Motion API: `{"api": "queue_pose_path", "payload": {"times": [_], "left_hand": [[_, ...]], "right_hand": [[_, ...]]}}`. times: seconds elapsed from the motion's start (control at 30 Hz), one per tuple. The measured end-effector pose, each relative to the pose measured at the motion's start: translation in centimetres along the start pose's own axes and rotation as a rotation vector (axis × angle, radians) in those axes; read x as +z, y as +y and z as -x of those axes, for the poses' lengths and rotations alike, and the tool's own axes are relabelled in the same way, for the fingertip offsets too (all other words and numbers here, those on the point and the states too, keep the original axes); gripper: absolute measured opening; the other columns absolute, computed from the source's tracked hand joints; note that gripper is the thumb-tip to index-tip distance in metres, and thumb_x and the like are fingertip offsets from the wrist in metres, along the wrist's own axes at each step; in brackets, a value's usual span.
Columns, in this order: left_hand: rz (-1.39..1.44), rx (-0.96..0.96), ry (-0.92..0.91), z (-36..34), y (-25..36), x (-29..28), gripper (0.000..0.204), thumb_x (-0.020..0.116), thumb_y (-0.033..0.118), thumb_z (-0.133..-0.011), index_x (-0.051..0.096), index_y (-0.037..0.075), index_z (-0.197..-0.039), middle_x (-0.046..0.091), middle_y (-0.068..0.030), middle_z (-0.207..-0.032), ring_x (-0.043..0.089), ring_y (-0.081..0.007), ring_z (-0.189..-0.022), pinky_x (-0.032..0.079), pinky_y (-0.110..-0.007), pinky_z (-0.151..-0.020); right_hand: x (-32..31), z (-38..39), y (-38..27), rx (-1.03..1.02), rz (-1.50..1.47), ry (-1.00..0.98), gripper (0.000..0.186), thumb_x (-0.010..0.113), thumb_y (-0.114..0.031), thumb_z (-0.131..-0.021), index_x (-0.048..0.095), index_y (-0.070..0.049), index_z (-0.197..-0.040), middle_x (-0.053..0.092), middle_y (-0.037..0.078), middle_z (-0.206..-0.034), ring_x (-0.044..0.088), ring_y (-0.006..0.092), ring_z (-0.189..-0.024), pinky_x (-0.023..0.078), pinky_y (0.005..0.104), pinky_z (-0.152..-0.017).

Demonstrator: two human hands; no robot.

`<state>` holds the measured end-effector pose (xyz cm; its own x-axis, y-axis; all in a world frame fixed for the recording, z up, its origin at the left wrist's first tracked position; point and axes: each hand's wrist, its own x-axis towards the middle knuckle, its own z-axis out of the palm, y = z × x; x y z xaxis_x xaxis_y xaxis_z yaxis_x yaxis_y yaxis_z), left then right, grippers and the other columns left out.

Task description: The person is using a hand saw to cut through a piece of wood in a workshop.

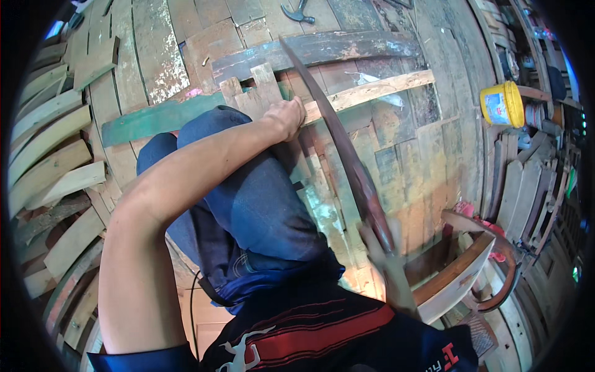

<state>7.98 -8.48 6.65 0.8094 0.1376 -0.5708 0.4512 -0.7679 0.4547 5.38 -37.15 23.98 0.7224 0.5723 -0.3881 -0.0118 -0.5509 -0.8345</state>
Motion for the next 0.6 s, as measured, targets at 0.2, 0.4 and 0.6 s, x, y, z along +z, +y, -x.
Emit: {"api": "queue_pose_path", "payload": {"times": [0.2,0.4,0.6], "left_hand": [[0.020,-0.002,-0.066,2.0,-0.6,-1.4,0.038,0.064,0.014,-0.070,0.046,-0.005,-0.097,0.063,-0.0217,-0.089,0.062,-0.0372,-0.090,0.050,-0.042,-0.077],[-0.036,-0.061,0.008,1.1,-0.3,0.1,0.032,0.064,0.011,-0.069,0.049,-0.003,-0.094,0.064,-0.0211,-0.089,0.062,-0.0365,-0.090,0.050,-0.042,-0.078],[-0.133,0.024,-0.005,0.5,-1.2,-0.6,0.042,0.066,0.017,-0.070,0.046,-0.003,-0.101,0.063,-0.0234,-0.093,0.061,-0.0367,-0.093,0.050,-0.042,-0.080]], "right_hand": [[0.6,-2.6,1.1,-0.050,-0.009,-0.091,0.015,0.060,-0.011,-0.079,0.055,0.003,-0.075,0.040,0.007,-0.048,0.040,0.0125,-0.044,0.033,0.0304,-0.043],[-2.8,3.1,1.5,-0.009,0.086,-0.087,0.031,0.062,-0.006,-0.072,0.061,0.001,-0.102,0.048,0.009,-0.057,0.045,0.0163,-0.049,0.039,0.0296,-0.048],[2.1,-5.6,2.1,0.022,-0.151,0.015,0.025,0.066,-0.008,-0.071,0.043,-0.003,-0.061,0.038,0.006,-0.051,0.039,0.0192,-0.043,0.031,0.0324,-0.043]]}}
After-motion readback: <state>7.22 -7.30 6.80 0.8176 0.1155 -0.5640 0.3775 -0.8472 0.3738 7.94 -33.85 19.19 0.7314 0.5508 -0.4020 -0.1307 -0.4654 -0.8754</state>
